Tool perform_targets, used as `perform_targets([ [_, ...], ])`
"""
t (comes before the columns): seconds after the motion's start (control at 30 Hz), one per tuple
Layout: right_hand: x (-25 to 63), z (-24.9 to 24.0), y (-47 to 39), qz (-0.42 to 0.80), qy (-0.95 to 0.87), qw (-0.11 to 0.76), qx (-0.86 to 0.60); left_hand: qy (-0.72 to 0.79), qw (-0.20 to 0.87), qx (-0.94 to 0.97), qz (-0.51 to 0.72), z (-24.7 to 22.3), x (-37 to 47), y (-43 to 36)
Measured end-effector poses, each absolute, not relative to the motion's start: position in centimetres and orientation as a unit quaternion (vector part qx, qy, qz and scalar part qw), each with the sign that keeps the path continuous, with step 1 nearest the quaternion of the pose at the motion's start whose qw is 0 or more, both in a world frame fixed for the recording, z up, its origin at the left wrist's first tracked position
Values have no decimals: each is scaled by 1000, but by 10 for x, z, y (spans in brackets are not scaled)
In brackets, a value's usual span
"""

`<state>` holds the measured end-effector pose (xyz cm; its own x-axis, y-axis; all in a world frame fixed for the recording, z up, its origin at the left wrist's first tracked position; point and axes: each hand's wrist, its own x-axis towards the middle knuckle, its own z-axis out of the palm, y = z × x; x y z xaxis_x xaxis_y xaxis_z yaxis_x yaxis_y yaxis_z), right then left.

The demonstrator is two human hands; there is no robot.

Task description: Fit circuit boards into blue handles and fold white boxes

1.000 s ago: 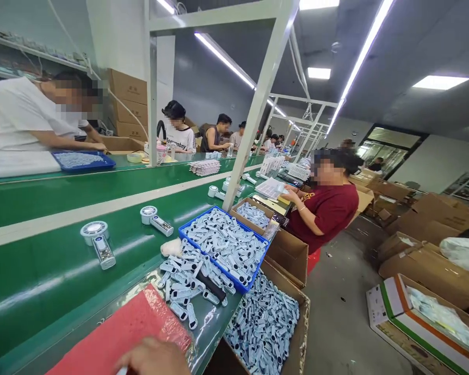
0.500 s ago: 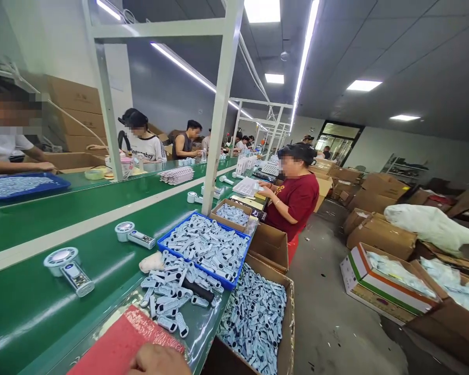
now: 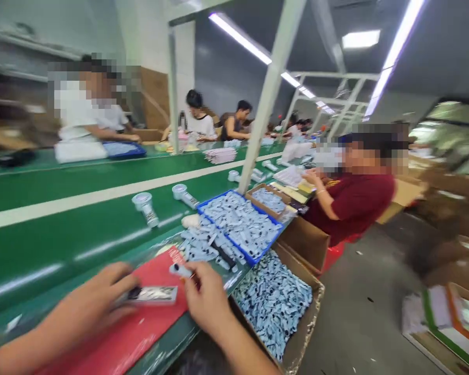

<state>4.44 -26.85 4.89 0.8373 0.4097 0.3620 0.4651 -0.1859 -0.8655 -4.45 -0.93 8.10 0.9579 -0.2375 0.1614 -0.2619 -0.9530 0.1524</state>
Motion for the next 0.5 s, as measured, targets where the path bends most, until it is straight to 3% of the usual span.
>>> perform_targets([
  [0.13, 40, 59, -280, 44, -319, 533, -782, -94, 72, 993, -19, 79, -56, -35],
  [0.37, 20, 74, -250, 34, -448, 357, -819, -129, 280, 950, 45, 87, -71, -26],
  [0.5, 13, 82, -231, 14, -465, 227, -856, -151, 288, 942, 86, 82, -70, -26],
])
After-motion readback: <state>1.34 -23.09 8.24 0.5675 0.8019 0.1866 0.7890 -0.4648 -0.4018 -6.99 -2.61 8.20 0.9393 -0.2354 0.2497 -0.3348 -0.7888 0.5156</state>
